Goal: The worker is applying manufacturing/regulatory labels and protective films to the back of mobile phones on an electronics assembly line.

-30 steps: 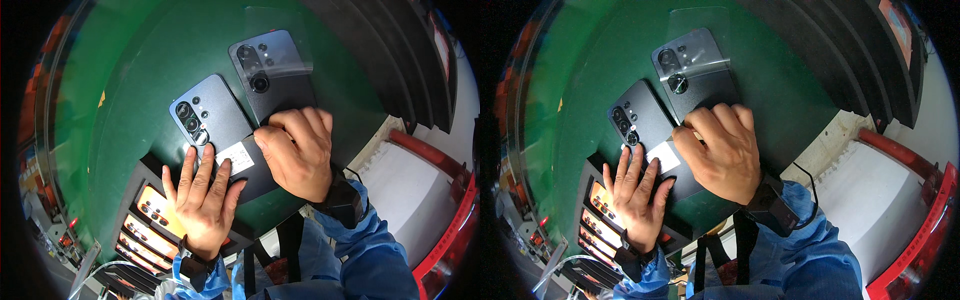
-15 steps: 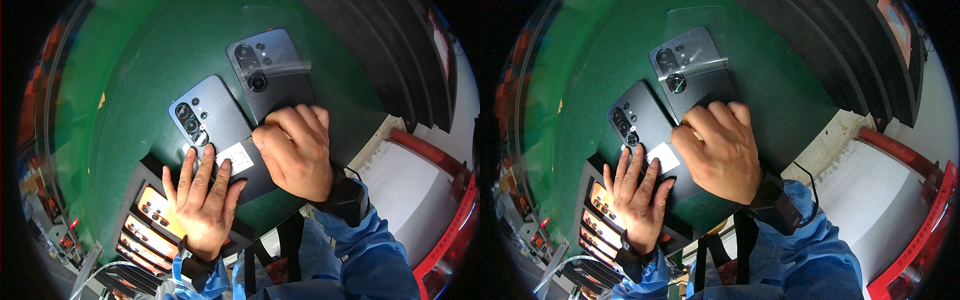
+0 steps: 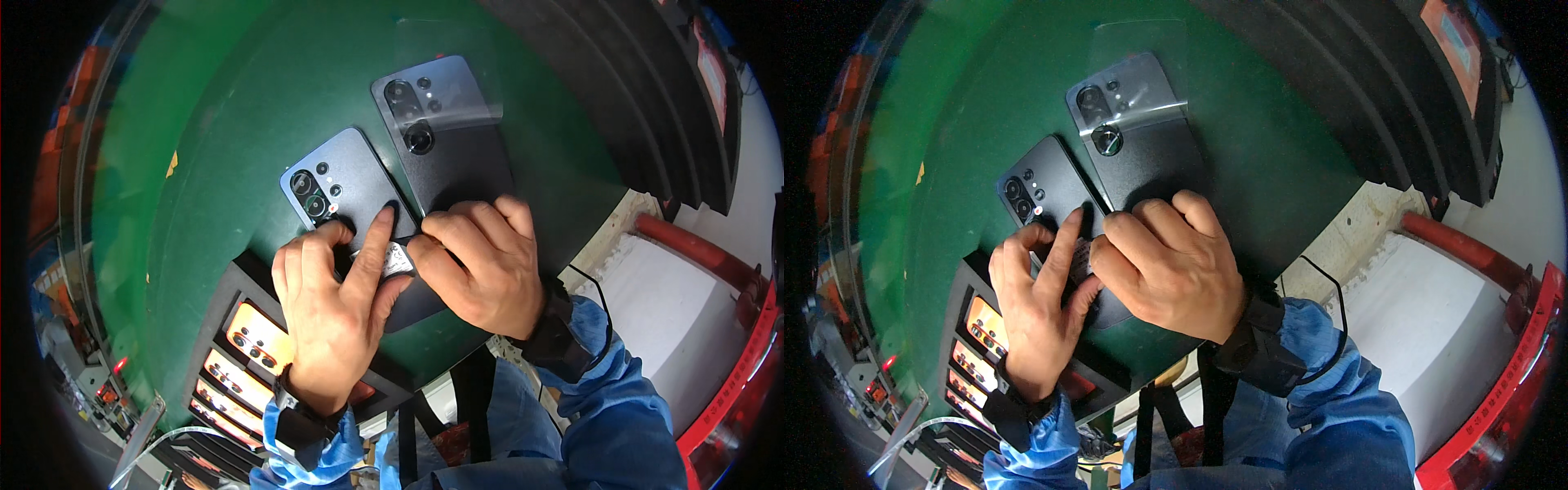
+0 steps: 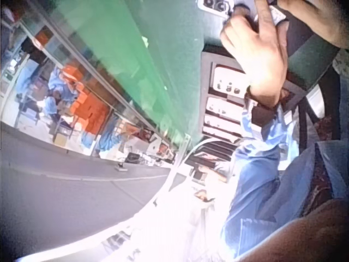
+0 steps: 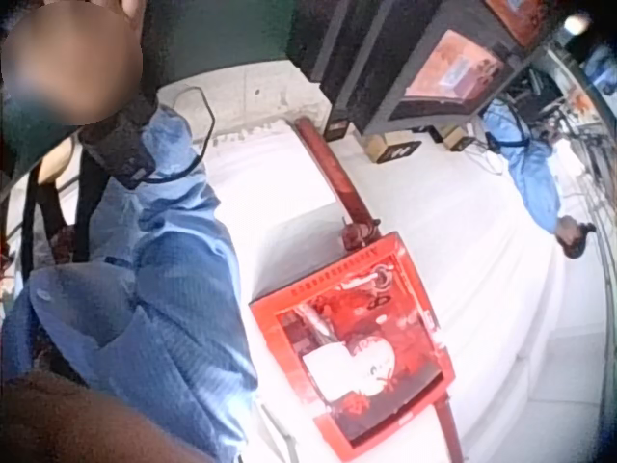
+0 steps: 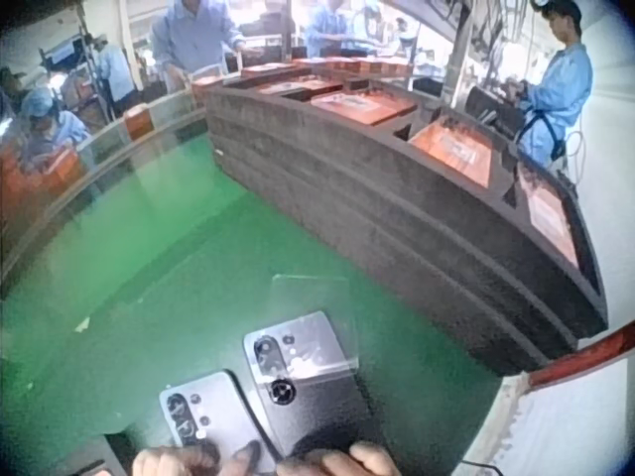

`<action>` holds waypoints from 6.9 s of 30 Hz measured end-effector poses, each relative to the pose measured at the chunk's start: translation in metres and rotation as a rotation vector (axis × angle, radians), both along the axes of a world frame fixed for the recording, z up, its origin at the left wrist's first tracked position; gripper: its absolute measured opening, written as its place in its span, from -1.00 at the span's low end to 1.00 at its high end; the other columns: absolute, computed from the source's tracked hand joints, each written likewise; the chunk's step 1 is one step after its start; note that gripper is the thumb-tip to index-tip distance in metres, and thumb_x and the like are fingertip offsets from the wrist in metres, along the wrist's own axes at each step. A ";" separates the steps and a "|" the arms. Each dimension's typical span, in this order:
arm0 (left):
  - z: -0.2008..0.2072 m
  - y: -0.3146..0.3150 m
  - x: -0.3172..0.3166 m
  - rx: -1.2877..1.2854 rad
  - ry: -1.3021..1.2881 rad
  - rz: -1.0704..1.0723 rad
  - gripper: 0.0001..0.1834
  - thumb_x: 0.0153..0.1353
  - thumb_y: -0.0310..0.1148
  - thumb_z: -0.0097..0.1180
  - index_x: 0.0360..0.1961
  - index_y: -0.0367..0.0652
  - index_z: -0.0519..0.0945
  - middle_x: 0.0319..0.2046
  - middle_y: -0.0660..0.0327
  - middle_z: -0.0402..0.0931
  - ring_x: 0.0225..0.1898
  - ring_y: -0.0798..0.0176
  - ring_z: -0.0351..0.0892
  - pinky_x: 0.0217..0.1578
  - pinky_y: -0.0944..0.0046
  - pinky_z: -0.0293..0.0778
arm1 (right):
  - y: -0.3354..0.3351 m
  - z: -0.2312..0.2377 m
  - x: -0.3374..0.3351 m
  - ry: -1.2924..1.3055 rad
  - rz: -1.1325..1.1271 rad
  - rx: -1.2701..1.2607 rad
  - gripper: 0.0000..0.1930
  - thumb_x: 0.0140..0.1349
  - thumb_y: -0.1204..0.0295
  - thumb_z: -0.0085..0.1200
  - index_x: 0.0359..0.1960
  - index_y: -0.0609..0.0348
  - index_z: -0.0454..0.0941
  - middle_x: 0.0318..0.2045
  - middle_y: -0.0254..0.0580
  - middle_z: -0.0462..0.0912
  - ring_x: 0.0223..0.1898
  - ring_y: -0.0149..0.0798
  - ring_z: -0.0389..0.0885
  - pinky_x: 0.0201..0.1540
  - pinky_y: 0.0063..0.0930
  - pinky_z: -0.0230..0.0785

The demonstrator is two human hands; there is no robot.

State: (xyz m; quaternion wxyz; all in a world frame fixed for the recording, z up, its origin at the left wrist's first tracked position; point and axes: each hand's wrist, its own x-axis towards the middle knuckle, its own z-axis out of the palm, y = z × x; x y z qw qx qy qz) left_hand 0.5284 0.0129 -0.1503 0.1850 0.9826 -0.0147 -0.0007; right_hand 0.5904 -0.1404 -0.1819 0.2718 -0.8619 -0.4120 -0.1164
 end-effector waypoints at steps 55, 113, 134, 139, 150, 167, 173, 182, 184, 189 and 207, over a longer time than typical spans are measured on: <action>0.003 0.012 -0.006 -0.016 0.032 0.042 -0.16 -0.41 -0.14 0.35 0.02 -0.23 0.43 0.07 0.01 0.23 0.07 -0.05 0.25 -0.03 0.02 0.18 | 0.017 0.004 -0.010 0.259 0.054 0.038 -0.83 -0.09 0.41 0.03 -0.41 0.12 0.47 -0.49 -0.40 0.41 -0.54 -0.44 0.44 -0.34 -0.40 0.07; -0.012 -0.058 -0.016 0.112 -0.105 -0.099 -0.65 -0.11 -0.38 0.20 -0.20 -0.11 0.59 -0.06 0.29 0.46 -0.15 0.26 0.44 -0.12 0.13 0.23 | -0.046 0.004 0.071 0.912 0.165 0.266 -0.82 -0.05 0.58 0.16 -0.39 0.28 0.44 -0.57 -0.15 0.50 -0.62 -0.39 0.43 -0.54 -0.52 0.25; -0.011 -0.058 -0.016 0.111 -0.098 -0.102 -0.66 -0.11 -0.39 0.20 -0.21 -0.11 0.59 -0.06 0.28 0.47 -0.15 0.26 0.45 -0.11 0.11 0.22 | -0.045 0.006 0.073 0.924 0.179 0.263 -0.83 -0.05 0.58 0.16 -0.40 0.27 0.44 -0.65 -0.17 0.46 -0.65 -0.40 0.41 -0.56 -0.52 0.22; -0.011 -0.058 -0.016 0.112 -0.096 -0.102 -0.66 -0.11 -0.39 0.19 -0.21 -0.11 0.59 -0.06 0.28 0.46 -0.15 0.26 0.44 -0.11 0.11 0.22 | -0.046 0.005 0.073 0.917 0.167 0.260 -0.82 -0.06 0.58 0.16 -0.40 0.28 0.44 -0.65 -0.16 0.46 -0.65 -0.38 0.41 -0.56 -0.51 0.23; -0.012 -0.057 -0.016 0.087 -0.108 -0.138 -0.56 -0.19 -0.42 0.21 -0.16 -0.20 0.56 -0.04 0.16 0.45 -0.11 0.13 0.40 -0.10 0.10 0.21 | -0.045 0.005 0.074 0.879 0.172 0.248 -0.81 -0.08 0.57 0.17 -0.40 0.28 0.45 -0.62 -0.11 0.49 -0.60 -0.26 0.49 -0.51 -0.46 0.28; -0.011 -0.060 -0.010 0.082 -0.028 -0.121 -0.60 -0.14 -0.42 0.13 -0.15 -0.14 0.49 0.10 0.12 0.33 -0.15 0.16 0.33 -0.17 0.20 0.20 | -0.045 0.006 0.075 0.893 0.176 0.258 -0.82 -0.09 0.58 0.16 -0.42 0.27 0.44 -0.60 -0.12 0.50 -0.61 -0.26 0.48 -0.52 -0.45 0.27; -0.013 -0.059 -0.012 0.111 -0.011 -0.139 -0.57 -0.15 -0.40 0.12 -0.14 -0.10 0.47 0.12 0.12 0.30 -0.15 0.16 0.31 -0.17 0.17 0.18 | -0.044 0.007 0.074 0.877 0.176 0.249 -0.82 -0.08 0.59 0.16 -0.42 0.27 0.44 -0.60 -0.12 0.50 -0.59 -0.27 0.49 -0.51 -0.47 0.29; -0.011 -0.061 -0.013 0.148 -0.004 -0.137 -0.58 -0.15 -0.38 0.07 -0.14 -0.08 0.46 0.12 0.13 0.30 -0.15 0.16 0.32 -0.17 0.17 0.18 | -0.042 0.001 0.068 0.769 0.133 0.295 -0.87 -0.05 0.60 0.16 -0.43 0.26 0.48 -0.57 -0.23 0.51 -0.62 -0.44 0.41 -0.59 -0.60 0.21; -0.011 -0.063 -0.012 0.185 -0.013 -0.128 -0.70 -0.02 -0.32 -0.01 -0.19 -0.05 0.49 0.09 0.20 0.34 -0.17 0.23 0.32 -0.19 0.21 0.20 | -0.043 0.002 0.068 0.760 0.136 0.270 -0.85 -0.07 0.64 0.12 -0.42 0.28 0.44 -0.53 -0.10 0.54 -0.55 -0.28 0.56 -0.51 -0.52 0.35; -0.015 -0.066 -0.014 0.158 -0.044 -0.119 -0.58 -0.14 -0.46 0.11 -0.14 -0.13 0.44 0.11 0.07 0.31 -0.15 0.11 0.32 -0.18 0.15 0.18 | -0.041 0.003 0.068 0.784 0.117 0.286 -0.86 -0.06 0.65 0.10 -0.43 0.29 0.45 -0.52 -0.10 0.56 -0.54 -0.26 0.58 -0.49 -0.52 0.38; -0.011 -0.066 -0.013 0.187 -0.037 -0.112 -0.69 -0.01 -0.36 -0.03 -0.17 -0.10 0.49 0.09 0.14 0.34 -0.15 0.19 0.33 -0.15 0.20 0.23 | -0.034 0.006 0.067 0.760 0.040 0.269 -0.91 -0.07 0.59 0.09 -0.53 0.27 0.41 -0.64 -0.09 0.48 -0.63 -0.15 0.50 -0.57 -0.40 0.29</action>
